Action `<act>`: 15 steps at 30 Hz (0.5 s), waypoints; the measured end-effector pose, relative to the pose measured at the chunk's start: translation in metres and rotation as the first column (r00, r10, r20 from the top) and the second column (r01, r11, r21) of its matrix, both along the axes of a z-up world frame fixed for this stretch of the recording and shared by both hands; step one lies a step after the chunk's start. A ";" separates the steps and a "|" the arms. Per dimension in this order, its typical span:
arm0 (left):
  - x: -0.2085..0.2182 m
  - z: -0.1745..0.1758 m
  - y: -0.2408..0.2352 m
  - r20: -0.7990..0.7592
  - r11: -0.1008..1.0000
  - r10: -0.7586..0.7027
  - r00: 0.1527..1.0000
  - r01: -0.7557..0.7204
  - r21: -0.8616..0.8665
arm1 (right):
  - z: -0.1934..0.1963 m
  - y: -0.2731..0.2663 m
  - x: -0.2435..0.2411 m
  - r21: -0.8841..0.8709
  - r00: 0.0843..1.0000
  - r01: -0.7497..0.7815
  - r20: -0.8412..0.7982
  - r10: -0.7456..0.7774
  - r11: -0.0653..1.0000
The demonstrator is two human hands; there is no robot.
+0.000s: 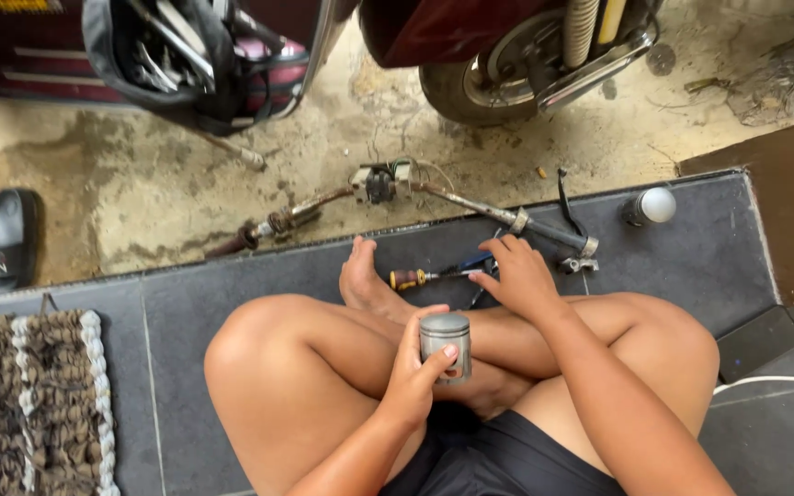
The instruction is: Inspecting and manipulating a motorcycle piston assembly
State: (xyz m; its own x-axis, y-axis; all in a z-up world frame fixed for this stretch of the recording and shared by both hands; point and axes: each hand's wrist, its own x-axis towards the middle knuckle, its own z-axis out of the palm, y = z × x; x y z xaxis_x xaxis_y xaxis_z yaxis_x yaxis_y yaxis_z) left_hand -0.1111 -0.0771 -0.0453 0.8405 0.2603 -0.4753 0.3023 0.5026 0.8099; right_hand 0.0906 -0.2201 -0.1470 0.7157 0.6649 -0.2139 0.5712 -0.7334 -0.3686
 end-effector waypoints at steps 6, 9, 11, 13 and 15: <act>0.003 0.008 -0.001 -0.020 0.998 0.028 0.999 -0.029 -0.058 | -0.037 -0.005 0.003 -0.273 0.962 -0.159 0.175 0.211 0.949; 0.009 0.003 -0.003 0.041 0.996 0.090 0.995 -0.089 -0.019 | -0.057 0.000 0.008 -0.283 0.888 -0.171 0.371 0.272 0.944; 0.011 0.007 -0.003 0.041 0.995 0.089 0.995 -0.087 -0.047 | -0.072 0.003 0.014 -0.290 0.877 -0.169 0.391 0.278 0.942; 0.013 0.009 -0.003 0.027 0.993 0.089 0.996 -0.086 -0.079 | -0.080 0.006 0.017 -0.300 0.871 -0.171 0.399 0.286 0.938; 0.014 0.010 -0.005 -0.052 0.970 0.133 0.990 -0.141 -0.199 | -0.081 0.006 0.015 -0.337 0.894 -0.201 0.322 0.313 0.920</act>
